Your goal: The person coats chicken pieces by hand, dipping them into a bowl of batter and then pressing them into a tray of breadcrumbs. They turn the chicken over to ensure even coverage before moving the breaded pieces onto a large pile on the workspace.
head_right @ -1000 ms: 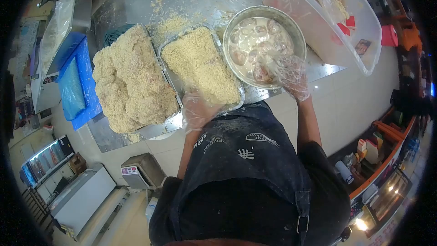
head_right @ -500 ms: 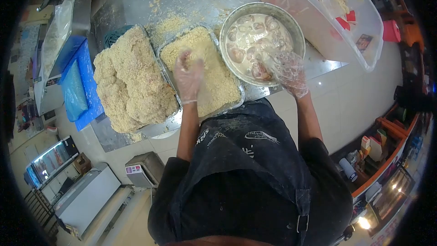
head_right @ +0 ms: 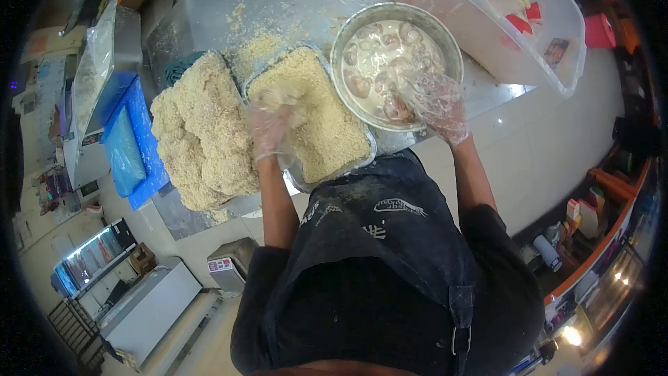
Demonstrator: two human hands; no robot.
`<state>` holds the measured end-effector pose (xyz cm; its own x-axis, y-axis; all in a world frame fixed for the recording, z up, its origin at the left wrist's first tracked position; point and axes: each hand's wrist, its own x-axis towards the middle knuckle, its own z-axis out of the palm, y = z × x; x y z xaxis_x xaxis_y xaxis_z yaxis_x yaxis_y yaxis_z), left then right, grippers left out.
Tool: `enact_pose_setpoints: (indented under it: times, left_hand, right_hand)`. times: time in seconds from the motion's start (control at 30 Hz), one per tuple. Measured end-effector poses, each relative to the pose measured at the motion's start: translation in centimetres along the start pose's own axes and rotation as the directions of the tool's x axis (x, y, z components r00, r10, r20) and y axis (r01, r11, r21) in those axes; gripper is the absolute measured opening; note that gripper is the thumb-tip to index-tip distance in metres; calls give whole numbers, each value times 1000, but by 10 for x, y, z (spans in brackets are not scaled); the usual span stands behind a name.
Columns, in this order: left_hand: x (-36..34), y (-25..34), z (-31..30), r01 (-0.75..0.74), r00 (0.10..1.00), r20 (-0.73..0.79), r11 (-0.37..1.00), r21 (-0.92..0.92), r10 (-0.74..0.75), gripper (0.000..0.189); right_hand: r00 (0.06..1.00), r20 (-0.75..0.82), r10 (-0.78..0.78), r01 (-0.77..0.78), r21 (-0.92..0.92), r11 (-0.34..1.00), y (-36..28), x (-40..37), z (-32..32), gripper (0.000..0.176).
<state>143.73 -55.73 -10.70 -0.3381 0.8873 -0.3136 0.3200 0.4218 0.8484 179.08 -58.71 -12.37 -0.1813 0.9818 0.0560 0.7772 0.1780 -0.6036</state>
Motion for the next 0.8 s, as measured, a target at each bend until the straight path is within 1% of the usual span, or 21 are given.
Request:
enact_pose_setpoints:
  times: [0.03,0.07,0.1,0.13,0.17,0.2,0.23,0.3,0.37,0.4,0.43,0.5,0.53,0.6,0.67,0.7,0.73,0.77,0.8]
  left_hand:
    - [1,-4,-5,-127,990,-52,992,22,128,45]
    - [4,-8,-10,-254,960,-106,966,48,258,44]
    - [5,-11,-13,-376,909,-159,923,82,385,43]
    - [-2,8,-15,-396,905,-32,865,307,425,45]
    - [-12,29,-18,-417,897,101,752,510,430,47]
    - [-22,43,-17,-442,887,231,590,676,399,49]
    - [-30,37,-8,-507,847,252,566,650,468,55]
    - [-56,20,14,-603,790,368,516,608,490,55]
    - [-77,1,34,-594,804,451,475,650,388,54]
    - [-84,-10,43,-548,836,436,447,707,333,59]
    - [-86,-21,48,-501,864,417,412,761,281,65]
    - [-68,-56,46,-572,820,466,451,685,332,60]
    - [-56,-58,42,-605,796,486,468,644,361,57]
    - [-36,-51,28,-550,831,371,513,660,414,62]
    - [-26,-34,17,-487,842,207,538,688,498,66]
    - [-21,-25,13,-451,823,95,542,709,560,67]
    - [-21,-12,10,-412,788,-18,549,727,616,69]
    - [-30,16,5,-281,937,35,686,671,349,74]
    - [-46,53,0,-112,992,110,773,624,55,78]
  right_hand:
    - [1000,14,27,-27,-4,1000,-2,-3,-1,41]
    - [1000,7,23,-23,-13,1000,2,-3,1,42]
    - [1000,-3,-7,7,-22,1000,10,-4,6,42]
    - [999,-13,-37,36,-32,999,18,-4,10,43]
    - [996,-25,-90,89,-44,995,36,-9,19,43]
    - [989,-36,-142,140,-55,989,46,-12,22,43]
    - [985,-39,-168,165,-75,983,49,-13,22,43]
    - [974,-48,-223,216,-116,969,51,-13,23,43]
    - [986,-20,-164,164,-33,986,43,-9,18,43]
    - [991,2,-134,134,10,991,40,-10,16,44]
    - [979,-20,-201,199,-54,978,41,-11,18,44]
    - [940,-55,-337,321,-188,928,47,-11,19,45]
    - [942,-70,-330,313,-181,932,46,-10,20,45]
    - [946,-100,-309,291,-164,943,45,-11,21,46]
    - [977,-66,-203,195,-111,974,36,-13,18,44]
    - [987,-46,-151,146,-87,985,33,-14,17,44]
    - [985,-51,-165,161,-84,983,34,-14,16,43]
    - [982,-58,-180,175,-80,981,36,-13,16,42]
    - [979,-69,-193,188,-77,979,37,-11,16,42]
